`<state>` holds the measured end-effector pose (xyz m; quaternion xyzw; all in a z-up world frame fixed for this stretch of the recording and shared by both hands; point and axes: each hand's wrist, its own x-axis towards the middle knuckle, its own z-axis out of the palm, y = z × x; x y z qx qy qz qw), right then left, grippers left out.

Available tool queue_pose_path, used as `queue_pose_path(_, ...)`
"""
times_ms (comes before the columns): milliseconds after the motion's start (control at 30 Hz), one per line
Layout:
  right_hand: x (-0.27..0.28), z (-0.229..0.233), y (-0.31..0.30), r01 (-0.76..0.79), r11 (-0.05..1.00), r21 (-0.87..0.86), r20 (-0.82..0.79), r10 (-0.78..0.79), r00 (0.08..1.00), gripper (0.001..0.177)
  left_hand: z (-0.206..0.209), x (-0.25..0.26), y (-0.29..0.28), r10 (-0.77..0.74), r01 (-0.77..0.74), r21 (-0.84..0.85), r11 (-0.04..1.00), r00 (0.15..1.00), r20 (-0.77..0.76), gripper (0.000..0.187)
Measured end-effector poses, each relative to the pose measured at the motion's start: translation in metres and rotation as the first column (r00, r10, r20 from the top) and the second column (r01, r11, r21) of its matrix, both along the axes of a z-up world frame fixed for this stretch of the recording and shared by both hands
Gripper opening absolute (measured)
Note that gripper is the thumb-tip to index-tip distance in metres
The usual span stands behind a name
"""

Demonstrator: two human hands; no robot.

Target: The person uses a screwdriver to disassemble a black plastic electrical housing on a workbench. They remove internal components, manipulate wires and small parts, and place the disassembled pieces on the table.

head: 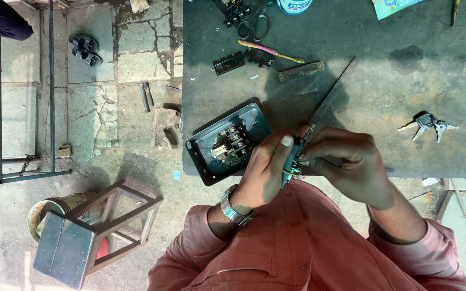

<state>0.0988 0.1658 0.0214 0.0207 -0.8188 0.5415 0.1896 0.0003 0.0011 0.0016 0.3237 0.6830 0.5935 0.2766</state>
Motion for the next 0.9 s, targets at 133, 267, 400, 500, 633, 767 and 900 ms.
queue_pose_path(133,0.000,0.002,0.001,0.050,0.978,0.204,-0.032,-0.045,0.998,0.028,0.001,0.000,-0.001,0.001,-0.001,0.008,1.000,0.999,0.053,0.051)
queue_pose_path(267,-0.001,0.001,0.001,-0.029,1.000,0.001,-0.038,0.029,0.999,0.023,-0.002,0.001,-0.004,-0.051,0.046,0.132,0.990,0.998,0.037,0.049)
queue_pose_path(400,0.000,-0.003,-0.001,0.008,0.986,0.166,-0.045,0.000,0.999,0.024,-0.011,0.000,-0.004,-0.022,0.015,0.037,0.999,0.979,0.202,0.048)
queue_pose_path(500,0.001,-0.009,0.002,-0.095,0.988,-0.119,-0.046,0.090,0.995,0.019,-0.017,0.002,-0.004,-0.081,0.015,0.199,0.980,0.942,0.325,0.047)
queue_pose_path(633,0.009,-0.018,0.011,-0.006,0.924,-0.382,-0.057,-0.017,0.998,0.014,-0.016,-0.002,-0.009,-0.115,-0.012,0.247,0.969,0.863,0.492,0.057)
queue_pose_path(767,0.023,-0.022,0.032,0.065,0.858,-0.509,-0.118,-0.144,0.982,0.015,-0.008,-0.005,-0.008,-0.313,-0.082,0.475,0.876,0.652,0.690,0.067)
queue_pose_path(900,0.028,-0.014,0.026,0.115,0.851,-0.513,-0.069,-0.174,0.982,0.013,0.001,0.000,-0.008,-0.332,-0.189,0.476,0.859,0.502,0.798,0.072)
